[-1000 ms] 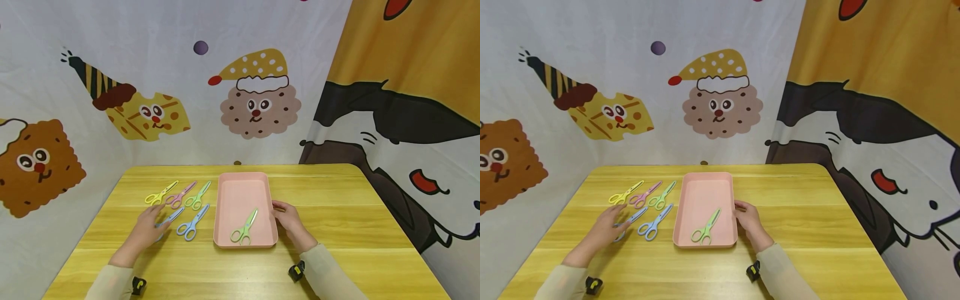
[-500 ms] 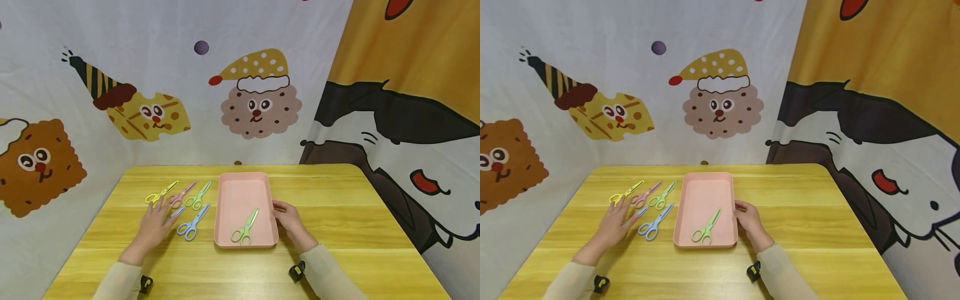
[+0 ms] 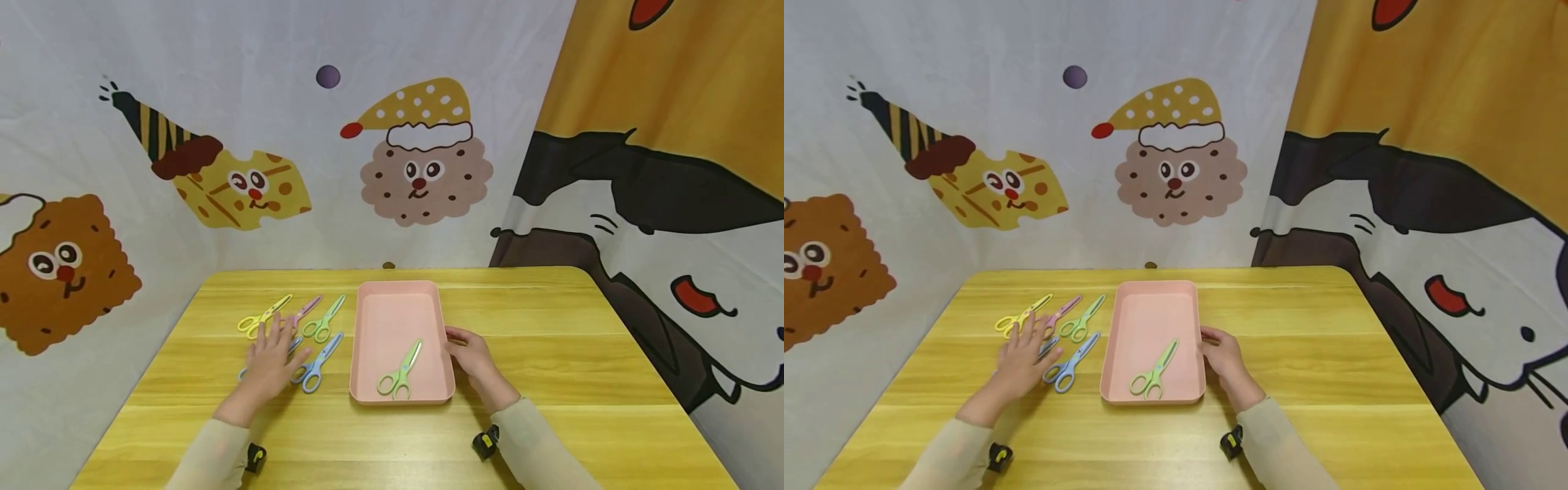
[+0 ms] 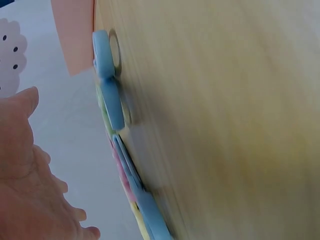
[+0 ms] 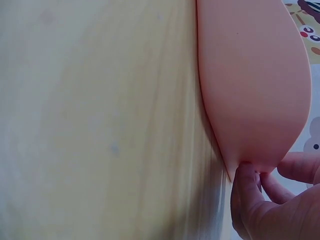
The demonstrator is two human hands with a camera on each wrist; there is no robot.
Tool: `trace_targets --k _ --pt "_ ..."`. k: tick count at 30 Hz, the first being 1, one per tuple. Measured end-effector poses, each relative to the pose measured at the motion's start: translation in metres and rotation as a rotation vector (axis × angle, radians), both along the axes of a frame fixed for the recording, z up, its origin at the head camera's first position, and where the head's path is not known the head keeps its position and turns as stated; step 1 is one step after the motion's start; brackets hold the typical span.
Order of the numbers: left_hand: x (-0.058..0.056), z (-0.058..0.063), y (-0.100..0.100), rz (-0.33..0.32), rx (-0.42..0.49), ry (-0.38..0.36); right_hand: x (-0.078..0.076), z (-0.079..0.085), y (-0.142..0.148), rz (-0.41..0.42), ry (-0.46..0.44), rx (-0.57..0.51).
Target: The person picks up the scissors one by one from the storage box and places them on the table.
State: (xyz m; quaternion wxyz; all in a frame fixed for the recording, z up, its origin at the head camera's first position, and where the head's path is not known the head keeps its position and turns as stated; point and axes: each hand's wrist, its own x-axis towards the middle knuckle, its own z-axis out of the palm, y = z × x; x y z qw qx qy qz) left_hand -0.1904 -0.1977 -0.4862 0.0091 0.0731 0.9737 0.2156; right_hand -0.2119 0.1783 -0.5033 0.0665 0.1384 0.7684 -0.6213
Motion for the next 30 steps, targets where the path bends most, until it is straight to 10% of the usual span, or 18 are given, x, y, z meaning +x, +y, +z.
trace_targets --k 30 --pt "-0.012 0.014 0.073 -0.108 0.026 0.036 0.001 0.001 0.000 -0.003 0.007 0.016"
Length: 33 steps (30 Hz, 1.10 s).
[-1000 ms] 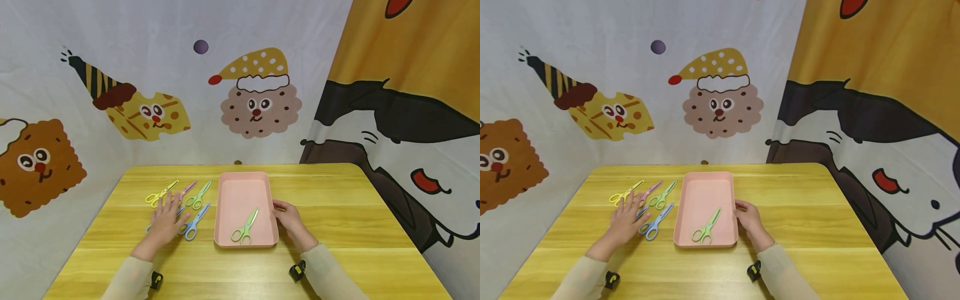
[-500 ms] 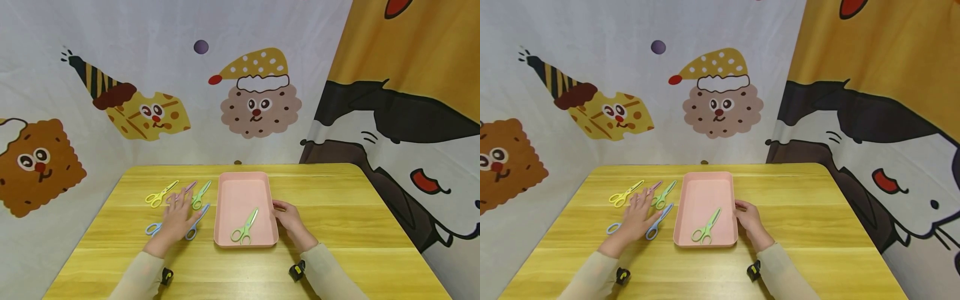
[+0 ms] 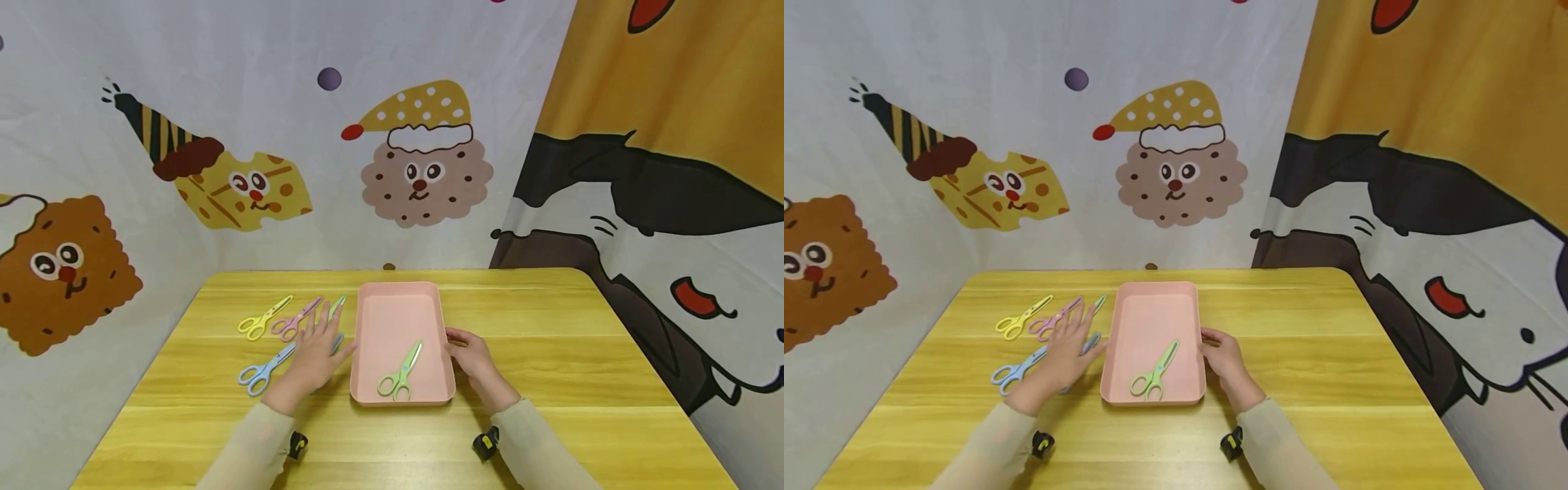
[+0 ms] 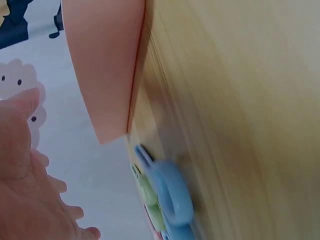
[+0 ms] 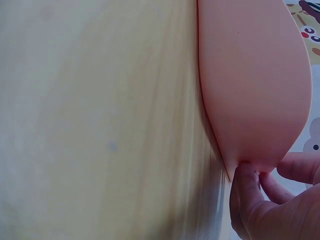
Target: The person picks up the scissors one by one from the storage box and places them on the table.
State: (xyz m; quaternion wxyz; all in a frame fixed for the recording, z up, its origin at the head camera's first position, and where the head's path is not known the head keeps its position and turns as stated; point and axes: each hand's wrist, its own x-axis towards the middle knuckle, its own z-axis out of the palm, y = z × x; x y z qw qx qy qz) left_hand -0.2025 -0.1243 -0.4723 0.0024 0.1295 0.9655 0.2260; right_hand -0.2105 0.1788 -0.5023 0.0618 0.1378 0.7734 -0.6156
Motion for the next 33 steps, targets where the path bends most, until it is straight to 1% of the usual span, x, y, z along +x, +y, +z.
trace_targets --k 3,7,14,18,20,26,33 --pt "0.000 -0.001 0.009 0.002 -0.009 -0.032 0.000 0.000 0.000 -0.001 -0.001 0.001" --pt "0.001 -0.004 0.023 -0.013 -0.023 -0.044 0.000 0.000 0.000 -0.006 -0.007 0.001" --pt "0.002 -0.008 0.043 -0.036 -0.051 -0.006 -0.001 0.000 -0.001 -0.001 -0.016 0.000" --pt "0.001 -0.008 0.051 -0.042 -0.053 -0.003 -0.001 0.000 -0.001 0.002 -0.006 -0.005" --pt "0.001 -0.007 0.054 -0.053 -0.052 0.003 -0.001 -0.001 -0.001 0.003 0.000 -0.007" --pt "0.002 -0.005 0.063 -0.090 -0.053 -0.011 -0.001 -0.002 0.000 0.005 0.007 -0.007" --pt "0.005 -0.006 0.075 -0.118 -0.080 -0.013 -0.001 -0.002 0.000 0.006 0.007 -0.003"
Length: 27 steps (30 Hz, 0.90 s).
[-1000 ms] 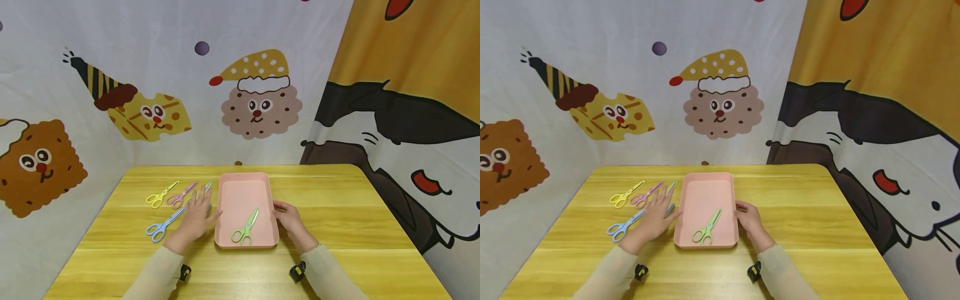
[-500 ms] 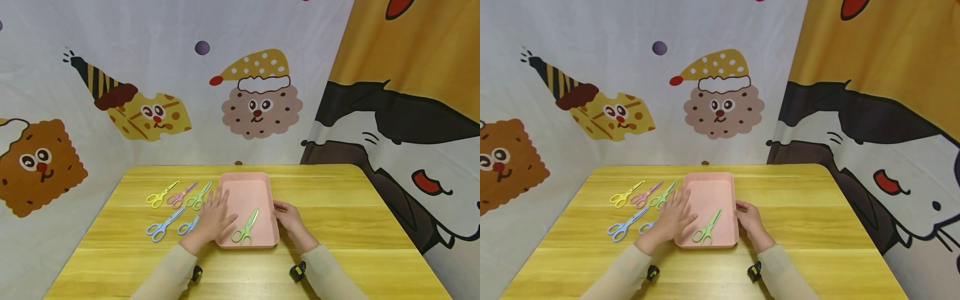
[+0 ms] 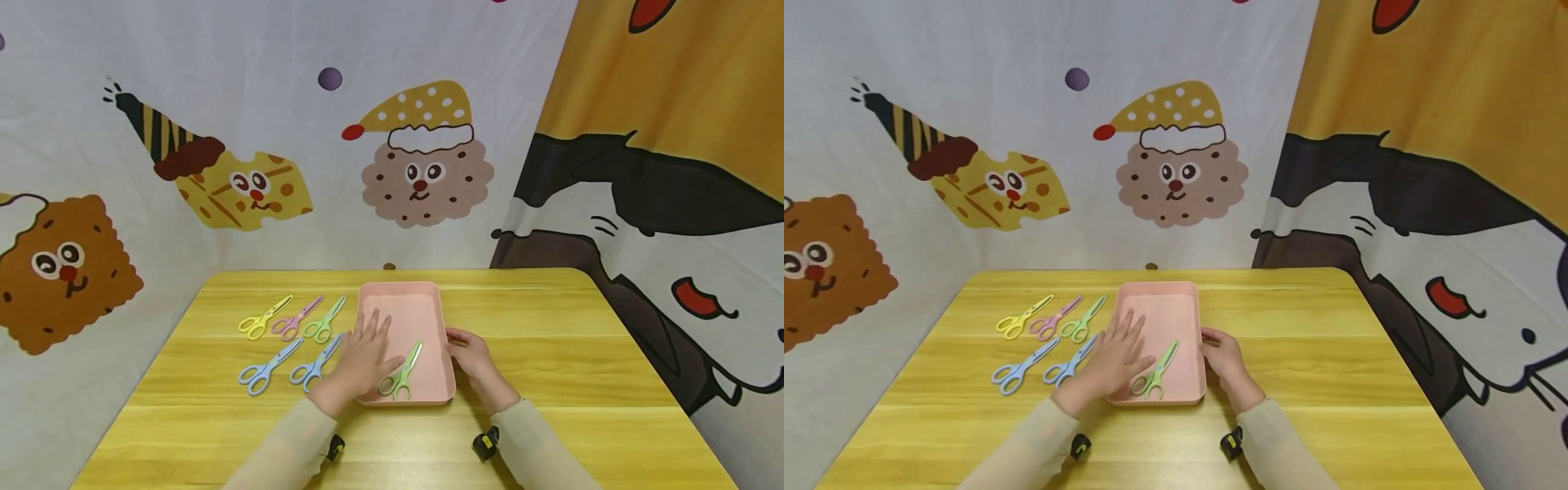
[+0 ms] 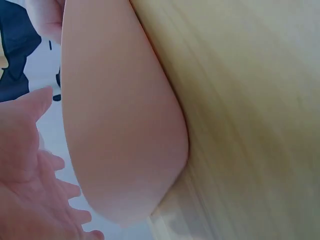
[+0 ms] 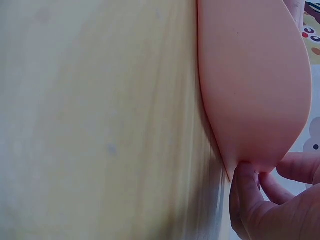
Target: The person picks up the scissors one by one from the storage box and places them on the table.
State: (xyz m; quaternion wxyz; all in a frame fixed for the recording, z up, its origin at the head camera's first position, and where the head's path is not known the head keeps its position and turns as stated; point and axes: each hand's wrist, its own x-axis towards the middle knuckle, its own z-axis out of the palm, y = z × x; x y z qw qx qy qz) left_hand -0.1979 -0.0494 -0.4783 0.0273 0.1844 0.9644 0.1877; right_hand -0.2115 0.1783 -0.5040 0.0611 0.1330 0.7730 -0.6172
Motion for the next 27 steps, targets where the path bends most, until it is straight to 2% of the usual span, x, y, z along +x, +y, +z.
trace_targets --k 6,11,15,27 --pt "0.003 -0.002 0.011 -0.013 -0.026 -0.016 0.000 0.000 0.000 0.001 -0.001 0.004" --pt "0.007 -0.003 0.018 0.001 0.014 -0.056 0.002 0.001 0.000 -0.006 0.016 0.003" --pt "0.010 -0.004 0.023 0.030 0.019 -0.079 0.003 0.003 -0.001 -0.005 0.046 0.013" --pt "0.020 -0.002 0.029 0.124 -0.032 -0.148 -0.001 0.000 0.000 -0.014 -0.006 0.014"
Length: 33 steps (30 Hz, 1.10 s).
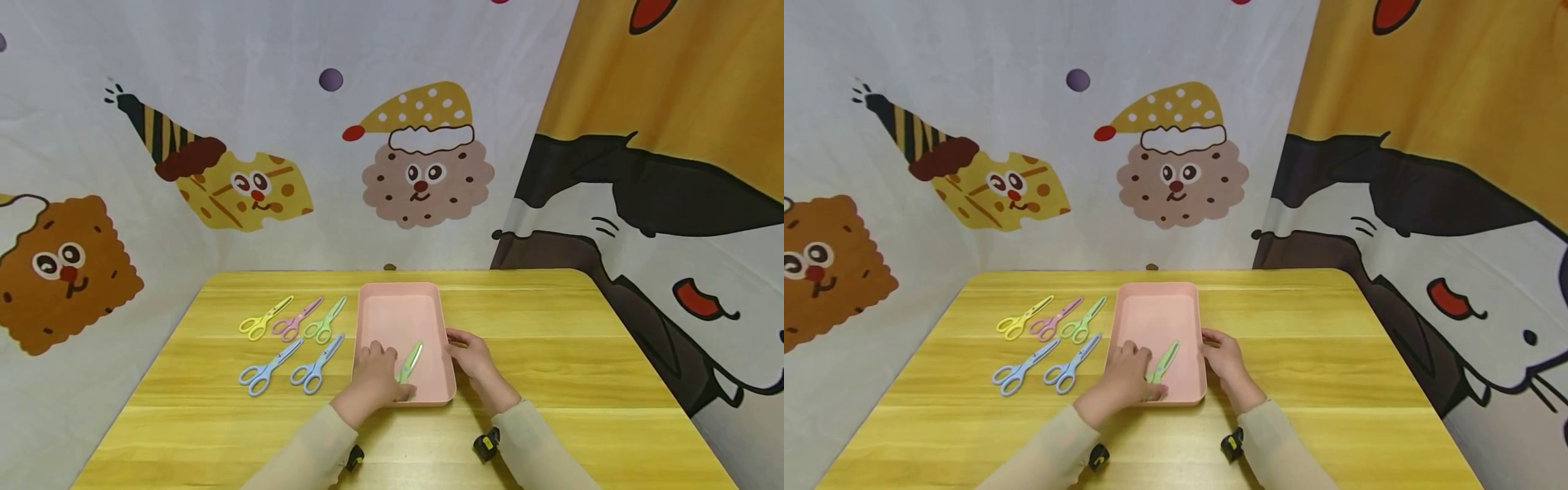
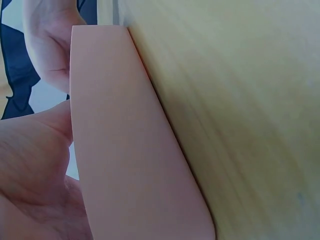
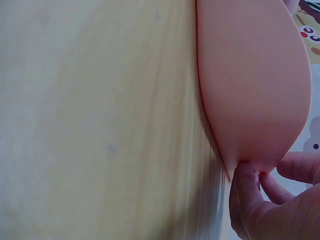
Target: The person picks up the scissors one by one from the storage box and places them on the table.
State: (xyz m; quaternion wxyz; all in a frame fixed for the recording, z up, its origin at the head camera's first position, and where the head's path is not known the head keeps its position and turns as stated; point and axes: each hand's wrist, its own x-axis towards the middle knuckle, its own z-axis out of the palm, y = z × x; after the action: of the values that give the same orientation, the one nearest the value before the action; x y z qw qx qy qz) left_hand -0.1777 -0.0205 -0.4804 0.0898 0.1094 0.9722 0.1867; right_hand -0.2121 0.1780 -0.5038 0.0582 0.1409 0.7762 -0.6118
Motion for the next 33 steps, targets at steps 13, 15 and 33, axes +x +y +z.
trace_targets --k 13,15,33 --pt "0.0018 0.0022 0.0029 0.014 0.003 -0.045 -0.0002 -0.0026 0.0010 0.008 0.009 -0.009" --pt "0.0019 0.0017 0.0030 0.011 0.013 -0.036 -0.0001 -0.0017 0.0009 0.001 0.007 -0.010" --pt "0.0044 0.0043 0.0001 0.005 0.095 -0.026 -0.0001 -0.0008 0.0015 0.009 0.002 -0.023"
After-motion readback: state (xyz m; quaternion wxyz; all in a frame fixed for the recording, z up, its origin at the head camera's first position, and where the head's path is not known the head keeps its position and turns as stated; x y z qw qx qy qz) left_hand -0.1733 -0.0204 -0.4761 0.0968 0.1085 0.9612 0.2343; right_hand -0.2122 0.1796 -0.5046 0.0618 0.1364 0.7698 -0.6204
